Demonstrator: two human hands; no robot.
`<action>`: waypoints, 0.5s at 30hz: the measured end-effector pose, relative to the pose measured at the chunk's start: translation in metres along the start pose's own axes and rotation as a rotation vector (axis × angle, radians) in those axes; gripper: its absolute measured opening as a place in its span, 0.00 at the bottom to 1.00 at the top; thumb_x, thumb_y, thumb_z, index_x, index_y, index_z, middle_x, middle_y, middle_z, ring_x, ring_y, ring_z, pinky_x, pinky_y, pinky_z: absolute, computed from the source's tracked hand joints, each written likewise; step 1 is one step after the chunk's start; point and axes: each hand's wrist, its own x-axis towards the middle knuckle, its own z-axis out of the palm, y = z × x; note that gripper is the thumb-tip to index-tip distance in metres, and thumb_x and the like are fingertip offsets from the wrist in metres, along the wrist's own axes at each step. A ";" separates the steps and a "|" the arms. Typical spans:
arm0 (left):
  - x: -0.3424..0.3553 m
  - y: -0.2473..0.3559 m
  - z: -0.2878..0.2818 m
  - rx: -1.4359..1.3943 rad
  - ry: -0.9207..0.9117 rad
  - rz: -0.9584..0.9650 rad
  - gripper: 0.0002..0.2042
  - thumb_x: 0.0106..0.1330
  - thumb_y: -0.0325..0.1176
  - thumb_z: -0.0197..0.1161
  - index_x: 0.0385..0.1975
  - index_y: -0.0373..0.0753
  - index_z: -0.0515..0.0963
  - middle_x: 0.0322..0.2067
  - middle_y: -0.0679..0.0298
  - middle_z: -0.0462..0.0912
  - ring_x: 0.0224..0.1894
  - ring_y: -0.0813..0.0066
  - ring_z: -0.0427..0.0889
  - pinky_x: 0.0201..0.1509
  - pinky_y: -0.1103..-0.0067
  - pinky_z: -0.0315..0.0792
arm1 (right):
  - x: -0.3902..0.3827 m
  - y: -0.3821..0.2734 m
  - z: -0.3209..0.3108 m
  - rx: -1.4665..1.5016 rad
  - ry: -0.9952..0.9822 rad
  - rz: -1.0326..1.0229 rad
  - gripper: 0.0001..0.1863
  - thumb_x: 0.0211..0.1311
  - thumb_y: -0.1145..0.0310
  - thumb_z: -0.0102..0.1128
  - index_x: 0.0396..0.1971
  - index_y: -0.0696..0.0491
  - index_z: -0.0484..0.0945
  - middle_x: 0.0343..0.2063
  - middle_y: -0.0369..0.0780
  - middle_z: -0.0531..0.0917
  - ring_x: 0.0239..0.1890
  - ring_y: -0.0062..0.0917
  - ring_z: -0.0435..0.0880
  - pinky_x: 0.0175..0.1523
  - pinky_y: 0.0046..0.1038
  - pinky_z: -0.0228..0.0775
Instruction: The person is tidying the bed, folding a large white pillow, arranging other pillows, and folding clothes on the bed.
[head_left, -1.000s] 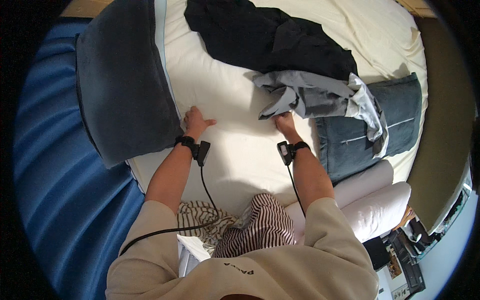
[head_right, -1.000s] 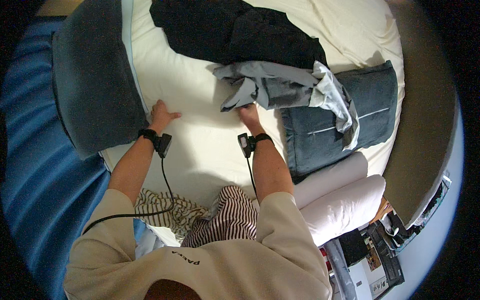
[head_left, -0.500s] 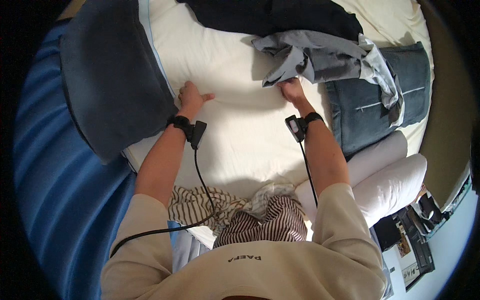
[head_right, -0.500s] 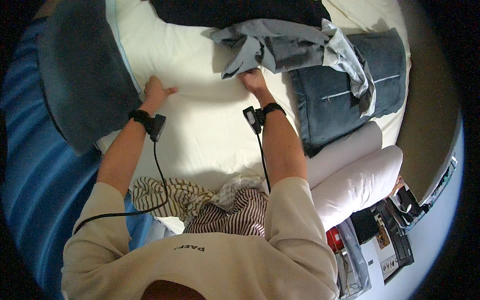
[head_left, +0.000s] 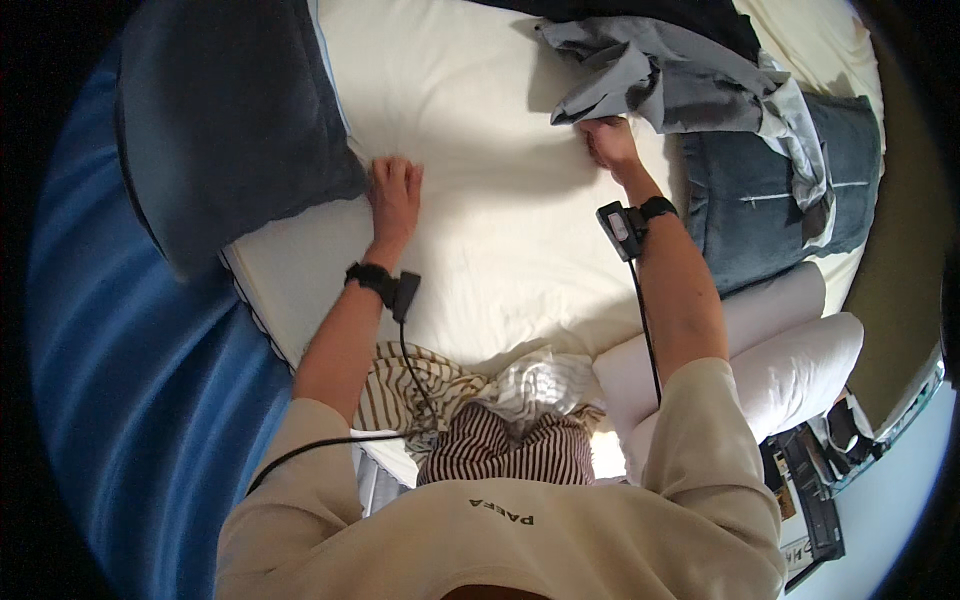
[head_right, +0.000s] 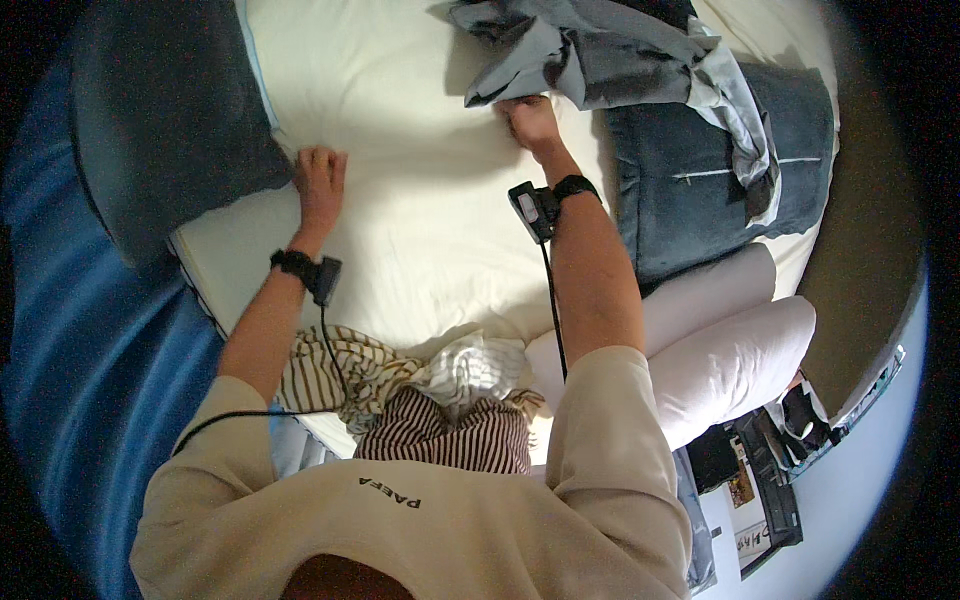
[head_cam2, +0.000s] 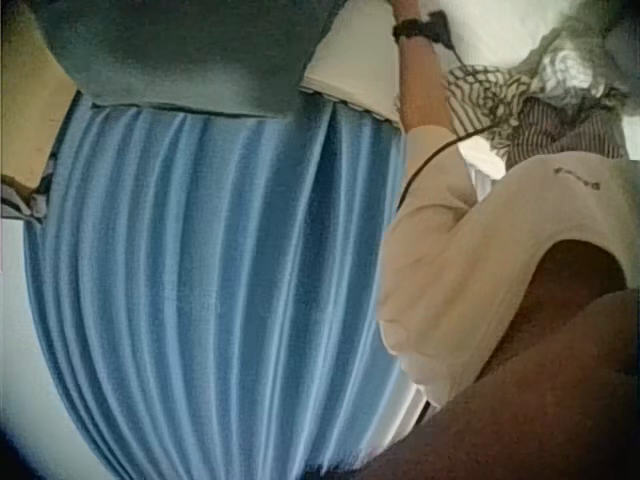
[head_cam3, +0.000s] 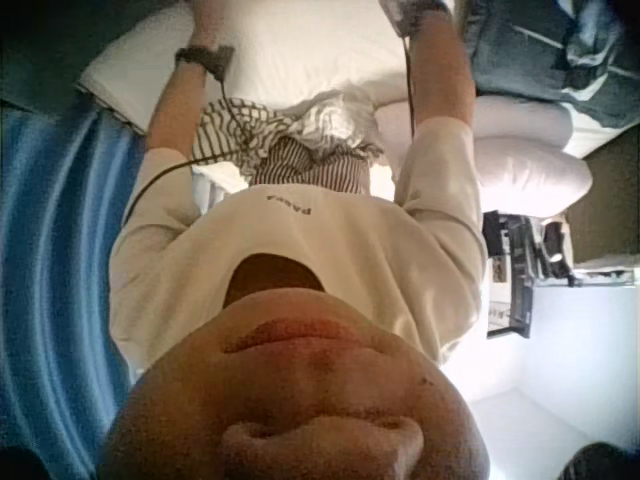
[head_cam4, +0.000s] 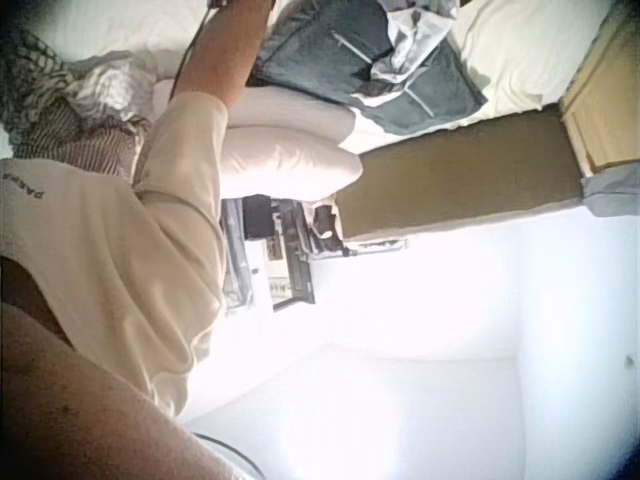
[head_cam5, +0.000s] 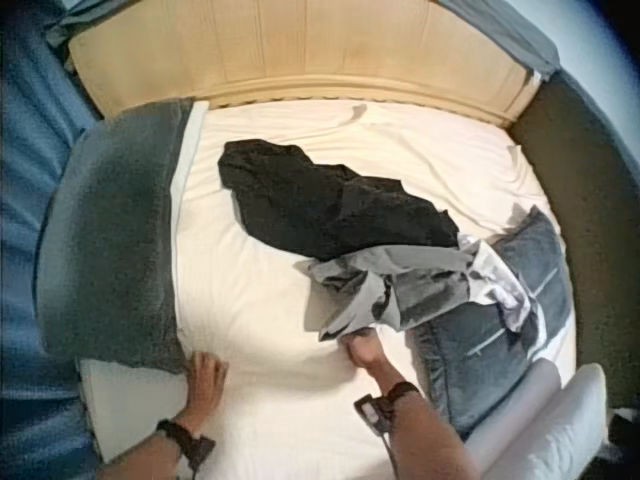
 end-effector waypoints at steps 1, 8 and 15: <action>-0.019 0.002 0.004 -0.005 0.006 -0.006 0.14 0.66 0.43 0.60 0.36 0.39 0.68 0.37 0.58 0.66 0.45 0.58 0.68 0.51 0.62 0.62 | -0.004 0.001 0.000 0.029 0.049 -0.055 0.10 0.55 0.68 0.57 0.16 0.50 0.71 0.09 0.30 0.66 0.08 0.15 0.59 0.14 0.24 0.45; -0.139 0.015 0.037 0.183 0.134 -0.022 0.08 0.66 0.36 0.55 0.35 0.40 0.70 0.42 0.57 0.69 0.49 0.54 0.68 0.56 0.56 0.61 | -0.004 0.005 -0.010 0.006 0.015 -0.029 0.15 0.58 0.66 0.55 0.12 0.45 0.66 0.08 0.29 0.64 0.07 0.14 0.55 0.12 0.23 0.41; -0.161 0.002 0.052 0.211 0.238 0.014 0.08 0.61 0.35 0.58 0.36 0.39 0.70 0.42 0.57 0.71 0.52 0.51 0.69 0.60 0.55 0.62 | -0.004 0.001 -0.010 0.009 -0.054 0.031 0.15 0.60 0.62 0.55 0.14 0.45 0.67 0.08 0.28 0.60 0.07 0.15 0.55 0.12 0.22 0.44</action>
